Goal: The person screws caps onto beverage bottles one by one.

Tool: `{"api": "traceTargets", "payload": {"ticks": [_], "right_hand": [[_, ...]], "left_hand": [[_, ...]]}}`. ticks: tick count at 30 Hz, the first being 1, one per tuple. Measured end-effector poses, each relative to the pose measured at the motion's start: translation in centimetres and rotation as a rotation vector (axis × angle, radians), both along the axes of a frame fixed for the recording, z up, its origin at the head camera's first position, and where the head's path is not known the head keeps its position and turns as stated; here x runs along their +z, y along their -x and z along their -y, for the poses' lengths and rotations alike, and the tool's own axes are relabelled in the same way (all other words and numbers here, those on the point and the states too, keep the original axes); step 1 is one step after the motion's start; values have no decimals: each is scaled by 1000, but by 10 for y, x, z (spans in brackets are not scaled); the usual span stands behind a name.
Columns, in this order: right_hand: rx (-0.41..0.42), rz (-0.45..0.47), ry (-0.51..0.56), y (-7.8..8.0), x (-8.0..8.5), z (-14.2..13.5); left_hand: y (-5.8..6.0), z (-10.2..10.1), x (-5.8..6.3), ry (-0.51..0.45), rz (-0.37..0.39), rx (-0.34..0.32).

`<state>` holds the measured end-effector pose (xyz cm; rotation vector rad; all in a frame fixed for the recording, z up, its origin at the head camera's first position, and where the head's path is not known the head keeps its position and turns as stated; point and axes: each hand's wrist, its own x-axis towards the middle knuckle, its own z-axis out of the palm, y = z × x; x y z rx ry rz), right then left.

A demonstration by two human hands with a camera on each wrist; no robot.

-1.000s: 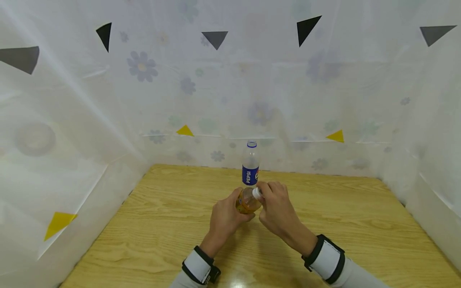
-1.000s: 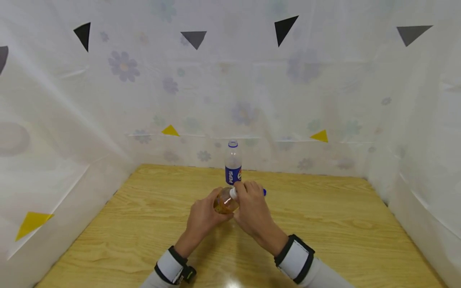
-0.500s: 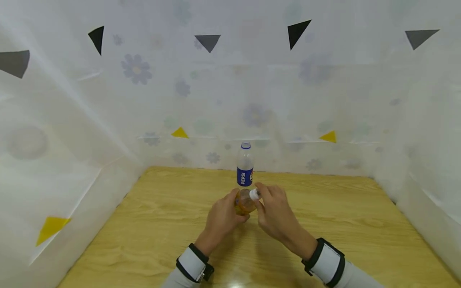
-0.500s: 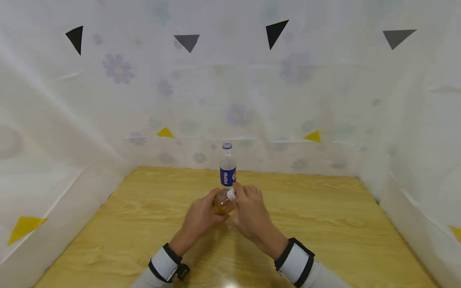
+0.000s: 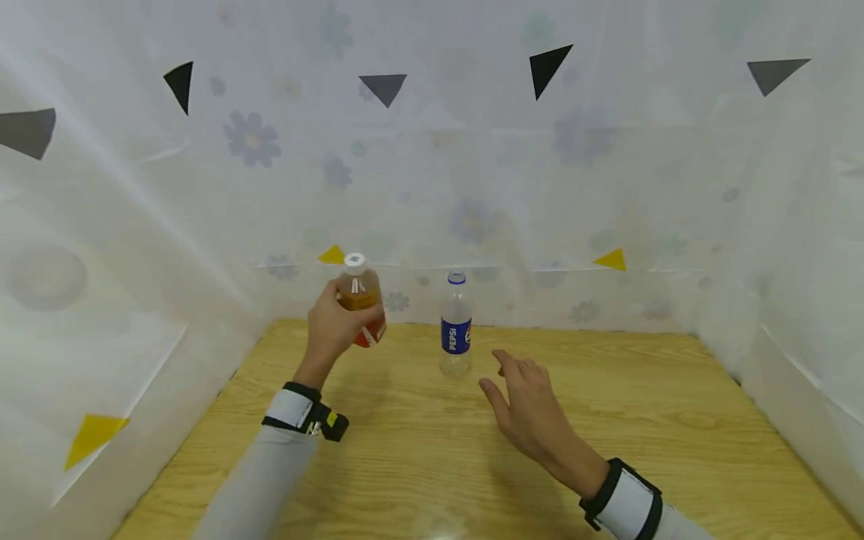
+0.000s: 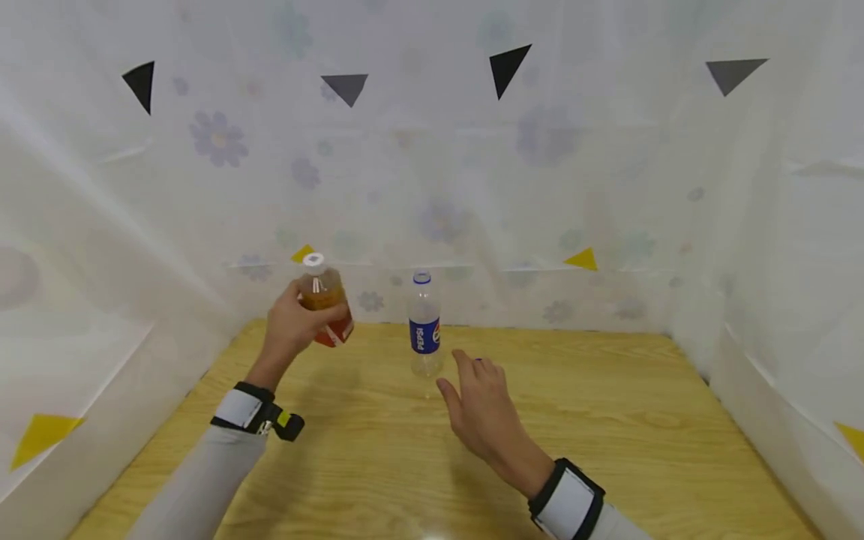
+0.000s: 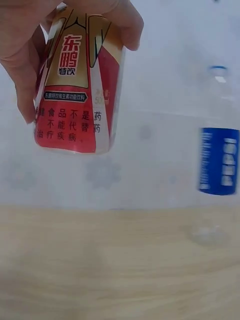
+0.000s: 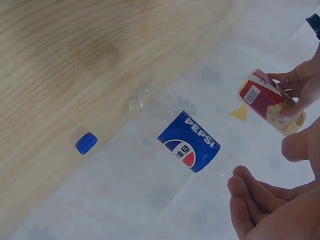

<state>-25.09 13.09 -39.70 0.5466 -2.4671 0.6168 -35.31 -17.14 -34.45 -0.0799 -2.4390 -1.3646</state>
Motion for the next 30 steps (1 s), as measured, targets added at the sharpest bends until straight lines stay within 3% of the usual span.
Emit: {"api": "traceTargets", "payload": {"ticks": [4, 12, 19, 30], "right_hand": [[-4, 0, 6, 1, 1, -1], [-8, 53, 9, 1, -1, -3], [-11, 71, 2, 0, -2, -3], [-23, 85, -20, -3, -4, -4]], "left_hand": [[10, 37, -9, -70, 52, 114], [12, 79, -53, -168, 228, 217], [11, 91, -72, -166, 280, 207], [14, 97, -80, -98, 300, 168]]}}
